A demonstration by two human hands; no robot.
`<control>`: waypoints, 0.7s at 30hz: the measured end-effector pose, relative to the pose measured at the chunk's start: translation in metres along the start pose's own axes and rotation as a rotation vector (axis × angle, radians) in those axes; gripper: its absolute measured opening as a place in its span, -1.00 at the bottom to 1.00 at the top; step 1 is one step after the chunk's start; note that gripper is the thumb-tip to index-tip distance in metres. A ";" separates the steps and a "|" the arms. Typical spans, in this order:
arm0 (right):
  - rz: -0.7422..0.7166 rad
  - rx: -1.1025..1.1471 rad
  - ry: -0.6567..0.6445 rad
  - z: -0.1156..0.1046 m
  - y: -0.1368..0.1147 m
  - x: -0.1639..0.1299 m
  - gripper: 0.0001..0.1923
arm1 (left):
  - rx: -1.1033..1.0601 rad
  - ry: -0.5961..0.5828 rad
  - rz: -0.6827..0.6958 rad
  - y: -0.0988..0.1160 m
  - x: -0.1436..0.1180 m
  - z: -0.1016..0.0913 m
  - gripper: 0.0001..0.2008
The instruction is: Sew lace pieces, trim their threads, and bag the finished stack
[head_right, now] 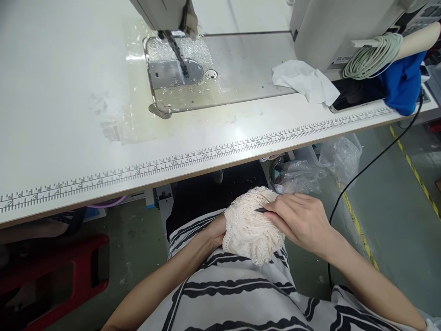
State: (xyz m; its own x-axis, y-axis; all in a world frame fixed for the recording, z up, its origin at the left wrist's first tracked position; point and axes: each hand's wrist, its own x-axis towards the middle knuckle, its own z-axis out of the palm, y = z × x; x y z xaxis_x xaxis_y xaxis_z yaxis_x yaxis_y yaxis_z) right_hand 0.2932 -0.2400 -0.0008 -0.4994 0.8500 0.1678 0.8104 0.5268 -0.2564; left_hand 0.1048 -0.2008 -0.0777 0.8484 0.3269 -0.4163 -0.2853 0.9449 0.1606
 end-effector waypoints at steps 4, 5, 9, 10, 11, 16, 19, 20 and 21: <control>0.011 0.043 -0.052 -0.002 -0.001 -0.002 -0.90 | 0.015 0.037 0.004 -0.001 0.001 -0.005 -0.68; 0.006 0.043 -0.066 -0.002 -0.002 -0.002 -0.89 | 0.017 0.039 0.004 -0.002 0.002 -0.008 -0.66; -0.011 0.025 -0.081 -0.002 -0.004 0.000 -0.89 | 0.029 0.041 0.034 -0.005 0.004 -0.015 -0.59; -0.015 0.022 -0.082 -0.001 -0.004 0.000 -0.90 | 0.033 0.046 0.032 -0.006 0.004 -0.016 -0.58; -0.018 0.019 -0.083 -0.001 -0.005 0.001 -0.90 | 0.038 0.051 0.032 -0.006 0.004 -0.016 -0.57; -0.011 0.012 -0.080 0.001 -0.005 0.002 -0.91 | 0.032 0.051 0.024 -0.004 0.003 -0.010 -0.59; 0.012 0.009 -0.052 -0.001 -0.004 0.001 -0.91 | 0.008 0.007 0.001 0.000 0.002 -0.005 -0.65; 0.015 0.010 -0.047 -0.002 -0.003 0.000 -0.91 | 0.003 -0.007 -0.013 0.001 0.002 -0.003 -0.66; 0.014 0.013 -0.047 -0.004 -0.003 -0.001 -0.91 | 0.003 -0.018 -0.033 0.002 0.002 -0.002 -0.67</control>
State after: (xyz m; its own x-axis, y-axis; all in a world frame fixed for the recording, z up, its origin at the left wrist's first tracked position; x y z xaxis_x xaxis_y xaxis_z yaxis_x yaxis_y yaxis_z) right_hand 0.2924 -0.2420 0.0038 -0.5024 0.8564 0.1193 0.8133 0.5149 -0.2712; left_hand 0.1050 -0.1981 -0.0804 0.8650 0.2955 -0.4055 -0.2559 0.9550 0.1502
